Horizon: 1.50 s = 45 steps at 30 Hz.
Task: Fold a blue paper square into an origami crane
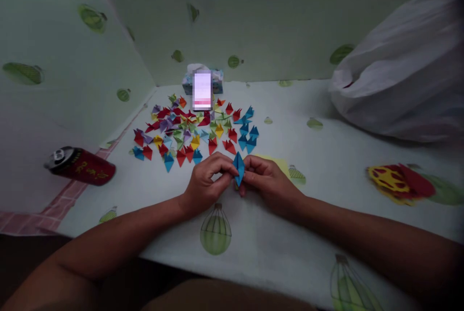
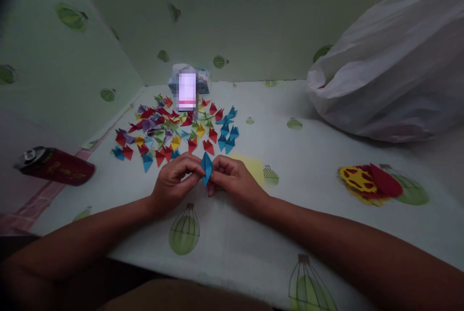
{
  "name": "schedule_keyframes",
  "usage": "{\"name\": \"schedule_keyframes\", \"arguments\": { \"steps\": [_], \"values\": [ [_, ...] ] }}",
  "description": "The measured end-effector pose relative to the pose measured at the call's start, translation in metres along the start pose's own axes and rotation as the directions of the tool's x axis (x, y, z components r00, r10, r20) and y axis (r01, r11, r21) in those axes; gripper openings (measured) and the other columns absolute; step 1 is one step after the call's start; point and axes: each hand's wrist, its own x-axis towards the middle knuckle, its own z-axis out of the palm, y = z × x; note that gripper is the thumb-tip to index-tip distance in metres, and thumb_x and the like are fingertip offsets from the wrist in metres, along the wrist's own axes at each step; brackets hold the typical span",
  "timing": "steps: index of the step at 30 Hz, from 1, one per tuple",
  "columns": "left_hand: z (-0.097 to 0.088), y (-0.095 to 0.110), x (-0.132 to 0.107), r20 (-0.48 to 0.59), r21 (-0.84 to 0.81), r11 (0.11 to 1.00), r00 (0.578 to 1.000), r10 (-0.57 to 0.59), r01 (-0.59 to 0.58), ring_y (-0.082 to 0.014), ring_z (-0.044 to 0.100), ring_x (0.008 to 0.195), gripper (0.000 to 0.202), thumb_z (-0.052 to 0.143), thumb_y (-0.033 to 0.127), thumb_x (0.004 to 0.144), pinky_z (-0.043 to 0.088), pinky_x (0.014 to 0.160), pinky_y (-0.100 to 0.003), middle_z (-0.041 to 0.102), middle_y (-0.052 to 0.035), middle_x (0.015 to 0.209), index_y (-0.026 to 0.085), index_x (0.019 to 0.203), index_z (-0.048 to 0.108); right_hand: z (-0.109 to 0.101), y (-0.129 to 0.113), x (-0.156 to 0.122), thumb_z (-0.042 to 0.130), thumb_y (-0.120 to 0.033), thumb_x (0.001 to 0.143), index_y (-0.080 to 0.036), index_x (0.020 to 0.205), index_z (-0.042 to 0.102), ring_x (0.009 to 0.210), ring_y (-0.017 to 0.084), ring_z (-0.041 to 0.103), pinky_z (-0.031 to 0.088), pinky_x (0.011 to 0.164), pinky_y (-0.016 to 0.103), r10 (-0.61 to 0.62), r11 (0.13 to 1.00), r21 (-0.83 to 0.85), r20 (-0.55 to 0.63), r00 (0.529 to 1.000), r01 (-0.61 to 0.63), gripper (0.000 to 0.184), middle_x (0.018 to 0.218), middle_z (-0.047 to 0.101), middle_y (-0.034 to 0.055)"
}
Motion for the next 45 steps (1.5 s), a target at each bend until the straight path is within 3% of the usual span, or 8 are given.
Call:
{"name": "schedule_keyframes", "arguments": {
  "steps": [4, 8, 14, 22, 26, 36, 41, 45],
  "values": [
    [0.0013, 0.0012, -0.0004, 0.014, -0.164, 0.971, 0.984, -0.176, 0.176, -0.0143, 0.060, 0.078, 0.006, 0.065, 0.022, 0.087, 0.050, 0.070, -0.026, 0.063, -0.0042, 0.084, 0.017, 0.083, 0.066, 0.0006, -0.0003, -0.0003, 0.073, -0.033, 0.084, -0.019, 0.076, 0.059, 0.057, 0.011, 0.057, 0.045, 0.062, 0.026, -0.010, 0.999, -0.051, -0.020, 1.000, 0.009, 0.022, 0.061, 0.063, -0.0025],
    [0.0046, -0.0005, 0.0009, 0.011, -0.412, 0.825, 0.908, -0.419, 0.386, -0.0117, 0.061, 0.072, 0.018, 0.075, 0.026, 0.080, 0.051, 0.067, -0.023, 0.063, -0.0003, 0.081, 0.017, 0.087, 0.060, 0.0005, 0.0014, -0.0008, 0.072, -0.033, 0.085, -0.018, 0.076, 0.059, 0.059, 0.011, 0.057, 0.044, 0.063, 0.026, -0.040, 0.993, -0.108, -0.007, 0.999, 0.039, 0.022, 0.061, 0.062, -0.0025],
    [0.0062, -0.0012, 0.0007, 0.182, -0.495, 0.672, 0.822, -0.539, 0.550, -0.0108, 0.060, 0.062, 0.021, 0.074, 0.031, 0.082, 0.049, 0.063, -0.024, 0.063, 0.0004, 0.067, 0.014, 0.079, 0.061, 0.0008, 0.0011, 0.0000, 0.072, -0.033, 0.084, -0.019, 0.077, 0.059, 0.061, 0.011, 0.059, 0.048, 0.064, 0.027, -0.036, 0.997, -0.071, -0.013, 0.999, 0.035, 0.020, 0.071, 0.065, -0.0012],
    [0.0027, 0.0015, 0.0027, 0.122, -0.418, 0.727, 0.827, -0.549, 0.544, -0.0101, 0.057, 0.057, 0.021, 0.075, 0.028, 0.078, 0.045, 0.058, -0.023, 0.061, 0.0031, 0.060, 0.016, 0.072, 0.058, -0.0012, -0.0034, 0.0002, 0.071, -0.032, 0.084, -0.020, 0.084, 0.060, 0.062, 0.012, 0.060, 0.051, 0.065, 0.029, -0.021, 0.995, -0.097, -0.050, 0.999, 0.016, 0.016, 0.072, 0.064, -0.0012],
    [0.0029, 0.0008, 0.0024, 0.173, -0.433, 0.728, 0.842, -0.512, 0.532, -0.0118, 0.061, 0.061, 0.020, 0.070, 0.033, 0.084, 0.049, 0.062, -0.024, 0.065, 0.0000, 0.067, 0.015, 0.080, 0.063, -0.0021, -0.0038, -0.0003, 0.068, -0.031, 0.086, -0.020, 0.079, 0.059, 0.062, 0.013, 0.060, 0.050, 0.065, 0.030, -0.018, 0.993, -0.116, -0.045, 0.999, 0.013, 0.016, 0.070, 0.065, -0.0006],
    [0.0020, -0.0007, 0.0013, 0.191, -0.492, 0.703, 0.851, -0.489, 0.514, -0.0121, 0.065, 0.064, 0.018, 0.071, 0.032, 0.086, 0.052, 0.065, -0.024, 0.068, -0.0004, 0.071, 0.015, 0.086, 0.066, 0.0001, -0.0038, -0.0010, 0.067, -0.027, 0.086, -0.019, 0.076, 0.057, 0.060, 0.012, 0.058, 0.047, 0.065, 0.028, 0.008, 0.999, -0.041, -0.048, 0.999, -0.010, 0.016, 0.069, 0.066, -0.0005],
    [0.0024, -0.0045, -0.0015, 0.178, -0.488, 0.725, 0.869, -0.462, 0.486, -0.0132, 0.065, 0.067, 0.025, 0.060, 0.038, 0.095, 0.052, 0.069, -0.025, 0.067, -0.0017, 0.070, 0.015, 0.086, 0.066, 0.0018, -0.0041, 0.0002, 0.070, -0.027, 0.084, -0.019, 0.075, 0.060, 0.058, 0.011, 0.058, 0.047, 0.062, 0.027, 0.011, 1.000, 0.017, -0.035, 0.999, -0.010, 0.016, 0.069, 0.065, -0.0010],
    [0.0028, -0.0044, 0.0006, 0.175, -0.521, 0.706, 0.870, -0.462, 0.480, -0.0126, 0.064, 0.065, 0.022, 0.071, 0.035, 0.086, 0.053, 0.066, -0.025, 0.068, -0.0012, 0.073, 0.015, 0.095, 0.067, 0.0002, -0.0023, 0.0030, 0.067, -0.023, 0.085, -0.018, 0.074, 0.060, 0.058, 0.011, 0.058, 0.046, 0.063, 0.027, 0.040, 0.993, 0.112, -0.031, 0.999, -0.037, 0.014, 0.068, 0.065, -0.0009]
  ]
}}
